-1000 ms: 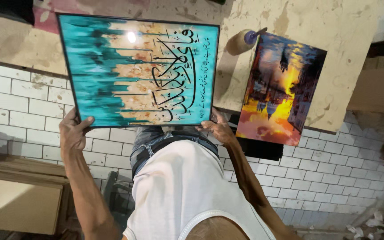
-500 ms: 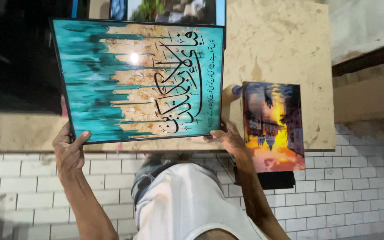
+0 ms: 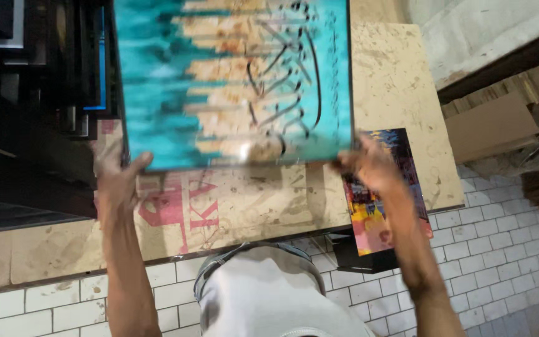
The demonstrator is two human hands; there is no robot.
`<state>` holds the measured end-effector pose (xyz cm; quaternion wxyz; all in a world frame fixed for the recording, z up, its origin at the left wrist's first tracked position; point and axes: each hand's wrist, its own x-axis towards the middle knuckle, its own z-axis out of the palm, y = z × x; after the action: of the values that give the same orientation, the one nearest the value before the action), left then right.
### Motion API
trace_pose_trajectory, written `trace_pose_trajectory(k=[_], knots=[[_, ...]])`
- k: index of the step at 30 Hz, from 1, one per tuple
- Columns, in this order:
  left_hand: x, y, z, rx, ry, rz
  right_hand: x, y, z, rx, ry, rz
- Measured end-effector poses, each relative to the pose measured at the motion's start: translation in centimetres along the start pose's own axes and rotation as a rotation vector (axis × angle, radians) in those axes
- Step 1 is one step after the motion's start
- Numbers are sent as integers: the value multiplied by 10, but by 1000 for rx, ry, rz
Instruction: The person assembles picture frames by applying glue to the frame edges, inserting printed images, and stacking the finished frames. They use a glue bottle and a cloth to wipe excess glue from the frames.
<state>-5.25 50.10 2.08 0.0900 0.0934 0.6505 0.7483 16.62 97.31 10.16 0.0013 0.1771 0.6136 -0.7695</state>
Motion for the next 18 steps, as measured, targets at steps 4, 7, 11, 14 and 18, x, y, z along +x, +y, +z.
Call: trace_pose_trajectory(k=[4, 7, 11, 14, 18], knots=[[95, 23, 16, 237, -18, -43, 98, -47, -26, -172, -104, -72], [162, 32, 30, -48, -119, 36, 177, -54, -45, -56, -216, -15], [209, 25, 33, 80, -106, 89, 249, -33, -58, -898, -271, -598], [222, 9, 28, 176, -94, 47, 264, -10, -59, -640, -294, -373], [223, -21, 25, 64, -136, -16, 272, 17, -50, -141, -179, 111]])
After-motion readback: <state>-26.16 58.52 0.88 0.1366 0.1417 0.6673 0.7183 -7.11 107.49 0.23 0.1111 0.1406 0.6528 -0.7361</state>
